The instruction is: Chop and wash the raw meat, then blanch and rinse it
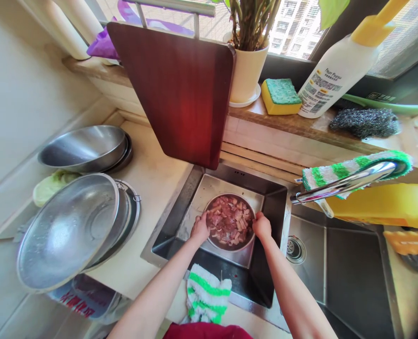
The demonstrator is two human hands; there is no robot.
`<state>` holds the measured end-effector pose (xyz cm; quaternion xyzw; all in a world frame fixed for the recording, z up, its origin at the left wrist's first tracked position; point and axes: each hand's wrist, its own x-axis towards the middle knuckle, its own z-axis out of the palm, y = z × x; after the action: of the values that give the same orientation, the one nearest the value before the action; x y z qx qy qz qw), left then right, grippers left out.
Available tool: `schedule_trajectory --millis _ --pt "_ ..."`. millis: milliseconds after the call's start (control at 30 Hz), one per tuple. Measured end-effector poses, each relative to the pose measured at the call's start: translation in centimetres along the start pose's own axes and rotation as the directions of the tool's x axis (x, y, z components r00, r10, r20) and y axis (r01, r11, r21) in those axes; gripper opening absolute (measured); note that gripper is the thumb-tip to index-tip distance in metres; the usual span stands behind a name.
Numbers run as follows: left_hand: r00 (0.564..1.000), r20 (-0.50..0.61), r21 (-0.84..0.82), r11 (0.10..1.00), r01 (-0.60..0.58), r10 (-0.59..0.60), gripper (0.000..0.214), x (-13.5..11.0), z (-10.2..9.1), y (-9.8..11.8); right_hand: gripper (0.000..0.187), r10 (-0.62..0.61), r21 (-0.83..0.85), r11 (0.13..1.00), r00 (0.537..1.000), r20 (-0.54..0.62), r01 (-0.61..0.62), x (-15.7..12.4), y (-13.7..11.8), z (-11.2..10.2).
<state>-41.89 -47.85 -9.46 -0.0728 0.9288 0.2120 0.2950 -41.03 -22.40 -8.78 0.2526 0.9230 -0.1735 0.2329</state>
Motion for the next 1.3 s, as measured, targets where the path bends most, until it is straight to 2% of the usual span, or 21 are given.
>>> schedule_trajectory --millis 1300 --pt "0.998 0.014 -0.069 0.996 -0.052 0.054 0.070 0.2 1.4 -0.4 0.014 -0.037 0.016 0.999 0.999 -0.039 0.037 -2.2 -0.7 -0.4"
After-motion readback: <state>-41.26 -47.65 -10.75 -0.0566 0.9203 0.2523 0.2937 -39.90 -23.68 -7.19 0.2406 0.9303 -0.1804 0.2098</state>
